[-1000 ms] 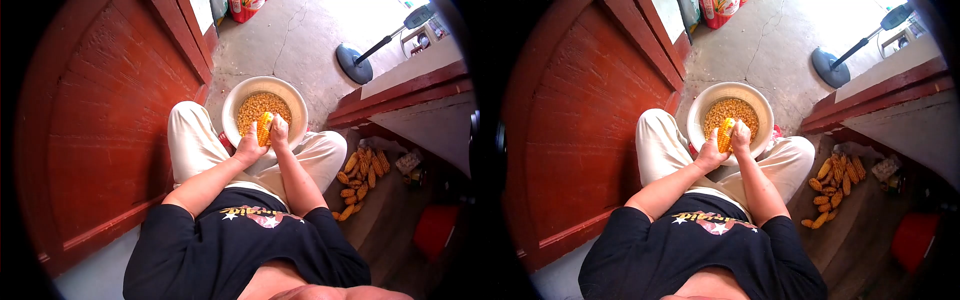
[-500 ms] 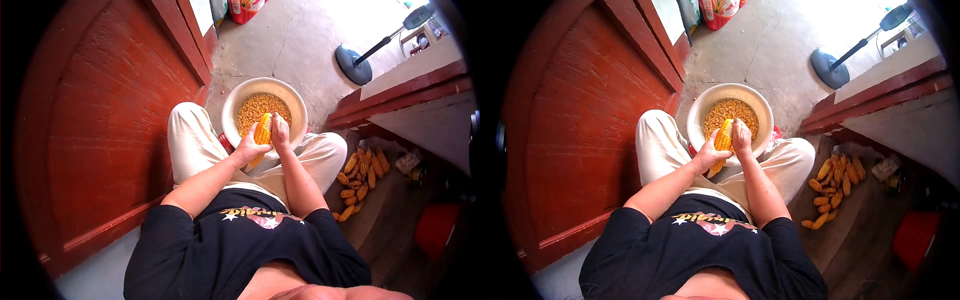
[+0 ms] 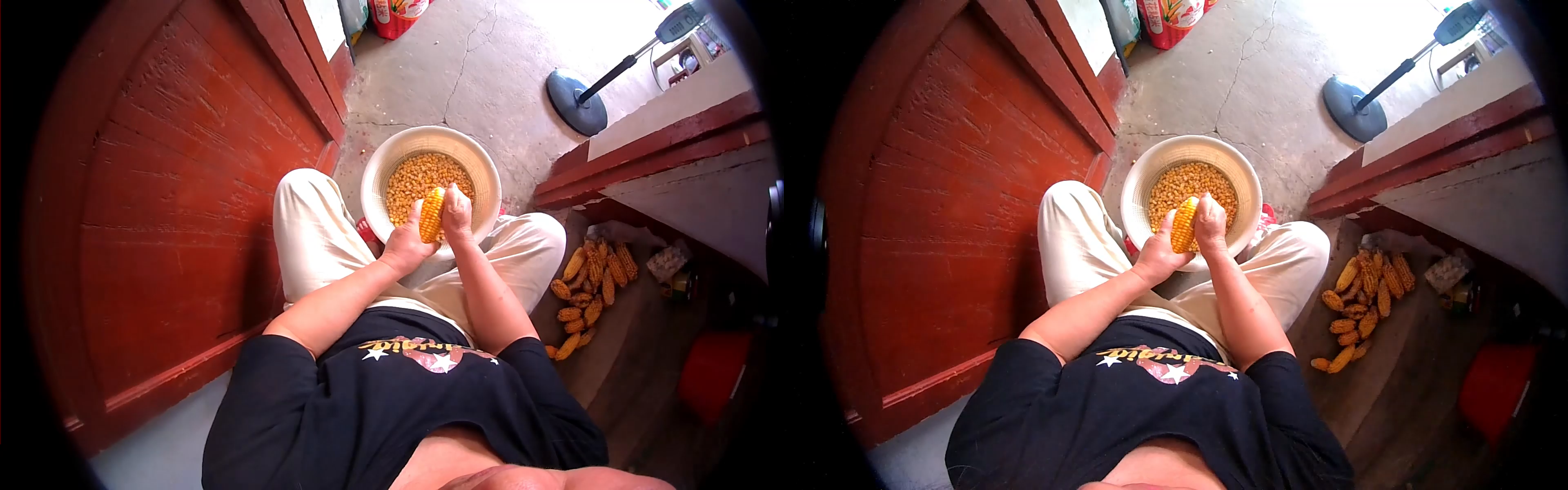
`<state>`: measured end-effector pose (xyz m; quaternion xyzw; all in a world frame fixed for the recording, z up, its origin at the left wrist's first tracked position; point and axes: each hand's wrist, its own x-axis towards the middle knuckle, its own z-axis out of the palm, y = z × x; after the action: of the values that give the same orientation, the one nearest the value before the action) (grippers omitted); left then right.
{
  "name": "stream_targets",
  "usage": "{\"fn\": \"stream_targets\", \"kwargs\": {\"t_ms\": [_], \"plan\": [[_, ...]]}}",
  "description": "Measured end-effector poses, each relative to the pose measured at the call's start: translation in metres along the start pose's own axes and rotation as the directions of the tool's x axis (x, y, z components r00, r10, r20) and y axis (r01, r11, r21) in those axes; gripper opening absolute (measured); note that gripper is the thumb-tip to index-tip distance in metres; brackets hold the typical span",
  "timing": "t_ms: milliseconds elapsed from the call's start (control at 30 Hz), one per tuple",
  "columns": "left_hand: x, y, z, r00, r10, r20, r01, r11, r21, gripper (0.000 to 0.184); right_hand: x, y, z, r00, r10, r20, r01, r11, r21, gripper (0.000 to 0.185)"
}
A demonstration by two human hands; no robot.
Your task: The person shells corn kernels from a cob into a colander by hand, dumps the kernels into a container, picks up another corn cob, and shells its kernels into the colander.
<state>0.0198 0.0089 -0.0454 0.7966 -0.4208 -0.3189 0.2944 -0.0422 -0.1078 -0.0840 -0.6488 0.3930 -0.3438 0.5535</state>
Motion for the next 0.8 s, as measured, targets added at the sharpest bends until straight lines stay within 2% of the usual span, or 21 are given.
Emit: {"fn": "stream_targets", "kwargs": {"t_ms": [67,100,167,200,233,267,300,333,367,400,433,500,533,567,600,633,667,700,733,767,800], "plan": [[0.005,-0.009,0.010,0.995,0.067,-0.075,-0.090,0.928,-0.360,0.088,0.004,0.013,-0.005,0.996,-0.084,-0.037,0.080,0.991,-0.109,0.039],[0.004,-0.012,0.009,0.995,0.062,-0.078,-0.086,0.930,-0.359,0.088,0.007,0.024,-0.004,0.990,-0.143,-0.018,0.139,0.978,-0.157,0.040],[0.005,-0.007,-0.001,1.000,0.006,-0.023,-0.013,0.935,-0.356,0.092,0.003,0.009,-0.007,0.982,0.166,0.093,-0.175,0.981,0.089,0.040],[0.011,-0.019,0.008,0.994,0.070,-0.089,-0.098,0.929,-0.357,0.094,0.000,-0.004,-0.012,0.982,0.169,0.090,-0.177,0.980,0.087,0.040],[0.011,-0.014,0.004,0.994,0.072,-0.085,-0.098,0.928,-0.359,0.094,-0.001,-0.019,-0.016,0.912,0.361,0.196,-0.394,0.903,0.171,0.038],[0.011,-0.010,-0.002,0.999,0.011,-0.037,-0.020,0.970,-0.244,0.091,-0.001,-0.025,-0.017,0.795,0.518,0.316,-0.593,0.772,0.228,0.038],[0.009,-0.006,-0.007,0.998,-0.058,0.002,0.058,0.991,-0.121,0.087,-0.002,-0.017,-0.012,0.794,0.519,0.316,-0.595,0.771,0.228,0.038],[0.006,0.002,-0.013,0.999,-0.048,0.026,0.049,0.998,-0.031,0.088,-0.005,-0.010,-0.002,0.975,0.157,0.160,-0.159,0.987,0.003,0.038],[0.005,0.005,-0.011,0.998,-0.050,0.028,0.051,0.998,-0.033,0.088,-0.007,-0.004,0.004,0.955,-0.274,0.113,0.294,0.916,-0.273,0.038],[0.004,0.007,-0.007,0.997,-0.071,0.021,0.072,0.996,-0.049,0.087,-0.009,0.001,0.004,0.991,-0.095,0.094,0.116,0.961,-0.252,0.037],[0.002,0.010,-0.005,0.995,-0.094,0.014,0.095,0.993,-0.064,0.087,-0.010,-0.004,0.002,0.991,-0.090,0.096,0.112,0.961,-0.253,0.037],[0.004,0.014,-0.008,0.989,-0.145,0.035,0.148,0.984,-0.104,0.082,-0.005,-0.011,-0.005,0.985,0.027,0.172,0.017,0.969,-0.248,0.033],[0.006,0.008,-0.005,0.996,-0.074,0.053,0.088,0.931,-0.355,0.080,-0.002,0.003,-0.007,0.968,-0.155,0.199,0.214,0.923,-0.320,0.030],[0.007,0.004,-0.005,0.999,-0.003,0.050,0.032,0.811,-0.584,0.077,0.005,0.042,-0.007,0.845,-0.487,0.221,0.529,0.703,-0.475,0.026],[0.006,0.006,-0.012,0.988,-0.061,0.145,0.141,0.754,-0.642,0.075,0.008,0.043,-0.008,0.771,-0.599,0.217,0.619,0.625,-0.475,0.024],[0.009,0.002,-0.013,0.988,-0.064,0.138,0.139,0.753,-0.643,0.075,0.012,0.040,-0.007,0.679,-0.703,0.211,0.701,0.534,-0.474,0.021],[0.012,-0.005,-0.011,0.996,-0.015,0.089,0.068,0.772,-0.632,0.076,0.010,0.020,-0.009,0.677,-0.704,0.215,0.704,0.534,-0.469,0.021],[0.014,-0.013,-0.006,0.998,0.036,0.045,-0.001,0.786,-0.618,0.077,0.003,0.000,-0.017,0.963,-0.161,0.215,0.173,0.984,-0.040,0.020],[0.018,-0.027,0.002,0.998,0.050,0.036,-0.021,0.823,-0.568,0.075,-0.001,-0.016,-0.021,0.804,0.379,0.458,-0.542,0.785,0.301,0.019],[0.014,-0.018,-0.006,0.998,0.051,0.039,-0.020,0.822,-0.569,0.075,-0.003,-0.022,-0.020,0.804,0.381,0.456,-0.542,0.785,0.300,0.019],[0.009,-0.009,-0.015,0.998,0.021,0.067,0.007,0.921,-0.389,0.076,-0.006,-0.025,-0.016,0.812,0.380,0.443,-0.504,0.839,0.205,0.021]]}}
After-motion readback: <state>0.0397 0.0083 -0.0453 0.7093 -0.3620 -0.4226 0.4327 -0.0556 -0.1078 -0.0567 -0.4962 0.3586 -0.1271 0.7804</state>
